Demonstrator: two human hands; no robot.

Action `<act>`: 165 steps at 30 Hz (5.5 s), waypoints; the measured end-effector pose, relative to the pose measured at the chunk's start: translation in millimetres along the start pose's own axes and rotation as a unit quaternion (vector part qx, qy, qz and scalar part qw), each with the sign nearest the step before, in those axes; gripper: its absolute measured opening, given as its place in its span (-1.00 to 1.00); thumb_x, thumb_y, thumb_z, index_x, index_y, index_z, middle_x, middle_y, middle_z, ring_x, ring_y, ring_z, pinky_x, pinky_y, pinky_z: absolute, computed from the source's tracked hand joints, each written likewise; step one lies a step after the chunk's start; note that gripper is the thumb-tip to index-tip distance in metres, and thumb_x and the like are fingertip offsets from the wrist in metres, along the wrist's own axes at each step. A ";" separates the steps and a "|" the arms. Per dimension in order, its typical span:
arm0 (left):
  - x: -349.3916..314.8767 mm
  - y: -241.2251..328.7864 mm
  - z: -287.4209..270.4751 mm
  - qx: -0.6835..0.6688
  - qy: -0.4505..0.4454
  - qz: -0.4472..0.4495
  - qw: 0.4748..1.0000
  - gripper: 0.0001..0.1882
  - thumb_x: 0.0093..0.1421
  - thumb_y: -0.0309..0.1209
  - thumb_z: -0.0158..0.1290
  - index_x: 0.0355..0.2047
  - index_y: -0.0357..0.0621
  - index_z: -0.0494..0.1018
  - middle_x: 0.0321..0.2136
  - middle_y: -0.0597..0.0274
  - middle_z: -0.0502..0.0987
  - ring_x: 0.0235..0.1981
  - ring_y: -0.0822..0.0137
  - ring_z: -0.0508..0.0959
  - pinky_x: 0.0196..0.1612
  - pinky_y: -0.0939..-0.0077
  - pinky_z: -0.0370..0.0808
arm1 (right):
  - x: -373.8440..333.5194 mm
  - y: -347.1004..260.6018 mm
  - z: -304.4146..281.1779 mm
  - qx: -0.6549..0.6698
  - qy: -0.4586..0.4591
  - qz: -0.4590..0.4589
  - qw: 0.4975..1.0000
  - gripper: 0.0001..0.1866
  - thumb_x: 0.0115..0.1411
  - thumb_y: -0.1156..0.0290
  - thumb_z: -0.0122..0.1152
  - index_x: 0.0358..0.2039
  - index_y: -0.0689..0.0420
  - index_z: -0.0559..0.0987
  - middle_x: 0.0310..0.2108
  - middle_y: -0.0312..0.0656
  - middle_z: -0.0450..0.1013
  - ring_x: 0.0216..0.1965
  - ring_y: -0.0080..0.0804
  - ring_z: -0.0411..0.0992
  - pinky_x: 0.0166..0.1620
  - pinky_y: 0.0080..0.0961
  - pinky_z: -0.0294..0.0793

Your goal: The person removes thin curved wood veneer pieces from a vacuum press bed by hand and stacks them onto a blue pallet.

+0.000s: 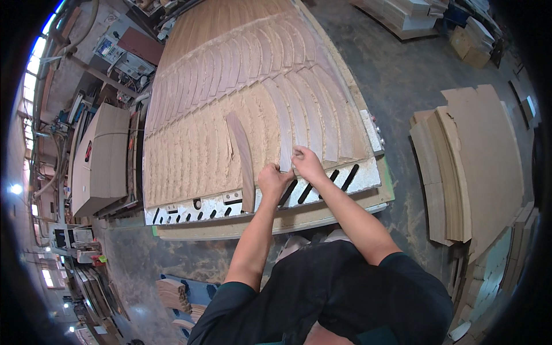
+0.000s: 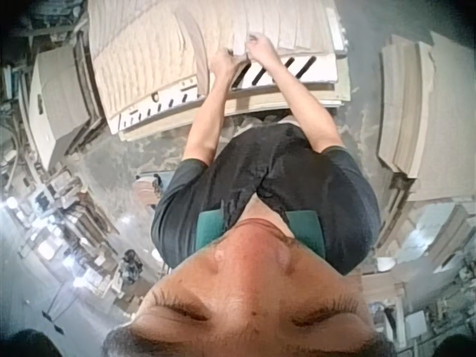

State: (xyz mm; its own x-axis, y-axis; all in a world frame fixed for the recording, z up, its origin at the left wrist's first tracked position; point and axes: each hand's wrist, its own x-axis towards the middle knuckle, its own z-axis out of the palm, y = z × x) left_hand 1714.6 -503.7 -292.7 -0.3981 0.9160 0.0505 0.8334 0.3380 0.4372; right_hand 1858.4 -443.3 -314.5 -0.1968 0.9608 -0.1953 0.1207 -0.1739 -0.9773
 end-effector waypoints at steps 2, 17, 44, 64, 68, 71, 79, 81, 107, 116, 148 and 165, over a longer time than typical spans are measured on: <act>-0.3 2.0 0.7 0.003 -0.001 -0.001 1.000 -0.44 -0.12 0.05 0.50 -0.50 -0.26 0.65 -0.49 -0.15 0.68 -0.39 -0.14 0.72 -0.26 0.02 0.64 | 4.1 1.1 0.9 -0.004 0.002 0.016 1.000 -0.43 0.30 0.40 0.28 0.28 0.40 0.51 0.11 0.24 0.60 0.08 -0.03 0.64 0.15 -0.25 0.61; -5.7 8.8 -61.4 -0.057 -0.031 -0.059 0.996 -0.43 -0.05 0.01 0.50 -0.31 -0.31 0.69 -0.44 -0.09 0.72 -0.36 -0.01 0.75 -0.24 0.18 0.65 | 23.9 16.7 30.6 0.055 -0.055 0.072 0.994 -0.68 0.52 0.27 0.16 -0.03 0.30 0.67 -0.18 -0.16 0.65 -0.14 -0.44 0.61 -0.05 -0.44 0.61; 67.6 -67.9 -47.6 -0.493 -0.192 -0.098 0.843 -0.23 0.28 -0.07 0.38 0.27 -0.46 0.46 0.02 -0.18 0.69 -0.01 0.13 0.70 0.03 0.31 0.61 | -53.3 -12.7 89.7 0.152 -0.175 0.120 0.965 -0.78 0.51 0.30 0.28 -0.05 0.21 0.63 -0.17 -0.34 0.59 -0.18 -0.58 0.50 -0.09 -0.48 0.54; -4.5 -46.2 -21.9 -0.015 0.112 0.095 0.989 -0.27 0.09 -0.03 0.40 0.16 -0.25 0.58 0.28 -0.17 0.44 0.36 -0.25 0.31 0.47 -0.15 0.18 | -69.9 31.3 -81.0 -0.223 0.270 -0.024 0.936 -0.67 0.36 0.25 0.32 0.02 0.17 0.71 -0.11 0.02 0.69 -0.09 -0.08 0.65 0.03 -0.23 0.61; -28.9 19.6 6.0 0.001 0.055 0.146 0.988 -0.35 0.08 0.06 0.41 0.01 -0.19 0.66 0.17 0.02 0.54 0.28 -0.10 0.40 0.39 -0.03 0.27 | -66.7 19.9 -90.0 -0.215 0.244 -0.019 0.946 -0.68 0.35 0.28 0.30 0.01 0.19 0.71 -0.09 0.04 0.68 -0.06 -0.03 0.65 0.06 -0.21 0.60; -34.0 30.2 23.6 0.022 0.062 0.113 0.991 -0.39 0.06 0.07 0.43 -0.05 -0.13 0.68 0.07 0.08 0.57 0.19 -0.02 0.46 0.27 0.01 0.34 | -72.6 8.2 -78.9 -0.186 0.204 -0.010 0.961 -0.69 0.33 0.29 0.29 -0.01 0.18 0.70 -0.05 0.07 0.66 0.00 0.05 0.63 0.09 -0.16 0.59; -26.2 37.5 25.2 -0.001 0.020 0.064 0.998 -0.44 -0.02 -0.02 0.47 -0.13 -0.17 0.70 -0.02 0.08 0.59 0.06 0.00 0.51 0.15 0.01 0.40 | -65.2 14.5 -54.0 -0.207 0.157 -0.016 0.966 -0.68 0.33 0.28 0.30 0.00 0.18 0.71 -0.07 0.04 0.67 -0.01 -0.01 0.64 0.07 -0.19 0.60; -17.6 36.9 29.4 -0.032 0.010 0.045 0.998 -0.46 -0.06 -0.05 0.47 -0.18 -0.18 0.71 -0.05 0.06 0.59 0.05 -0.02 0.52 0.13 0.01 0.41 | -65.7 14.5 -48.4 -0.212 0.152 -0.016 0.965 -0.67 0.34 0.28 0.30 0.03 0.17 0.71 -0.09 0.03 0.68 -0.03 -0.03 0.66 0.06 -0.21 0.61; -19.5 22.7 33.6 -0.032 0.062 0.099 0.993 -0.42 0.03 0.13 0.40 -0.27 -0.19 0.69 -0.15 -0.01 0.61 -0.02 -0.06 0.55 0.08 0.03 0.41 | -47.7 -3.1 -2.9 -0.376 0.275 0.126 0.876 -0.30 0.23 -0.08 0.43 0.04 0.33 0.52 0.05 0.21 0.58 0.07 0.20 0.60 0.12 0.06 0.59; -9.9 22.1 34.8 -0.096 -0.001 0.076 0.992 -0.35 -0.08 0.15 0.43 -0.37 -0.28 0.66 -0.26 -0.12 0.65 -0.11 -0.13 0.59 0.03 -0.01 0.48 | -30.6 -21.1 -8.3 -0.353 0.248 0.253 0.866 -0.18 0.06 -0.16 0.61 0.10 0.27 0.63 0.09 0.11 0.64 0.10 0.09 0.65 0.11 -0.01 0.63; 33.7 -25.1 -18.9 -0.414 -0.105 -0.068 0.902 -0.29 0.41 0.01 0.19 0.29 -0.39 0.50 0.19 -0.21 0.61 0.20 0.02 0.62 0.26 0.22 0.50 | 5.5 17.0 19.8 -0.007 0.002 -0.004 1.000 -0.64 0.57 0.31 0.12 0.17 0.27 0.67 -0.07 -0.20 0.68 -0.04 -0.51 0.53 0.09 -0.45 0.50; 50.7 -18.0 -51.8 -0.340 -0.026 -0.073 0.937 -0.40 0.13 -0.09 0.42 -0.02 -0.40 0.67 -0.24 -0.09 0.74 -0.24 0.05 0.74 -0.10 0.25 0.64 | -45.2 -27.2 37.2 0.044 -0.093 0.035 0.994 -0.51 0.54 0.27 0.18 0.39 0.17 0.50 0.11 -0.10 0.63 0.12 -0.31 0.56 0.21 -0.41 0.50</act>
State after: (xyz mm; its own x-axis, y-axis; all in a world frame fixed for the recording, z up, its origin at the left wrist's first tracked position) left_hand 1659.5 -474.4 -251.5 -0.4546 0.8861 -0.0906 0.3267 0.2606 0.9085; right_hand 1827.8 -490.1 -282.2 -0.3687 0.8905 -0.2665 0.0570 -0.2645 -0.9627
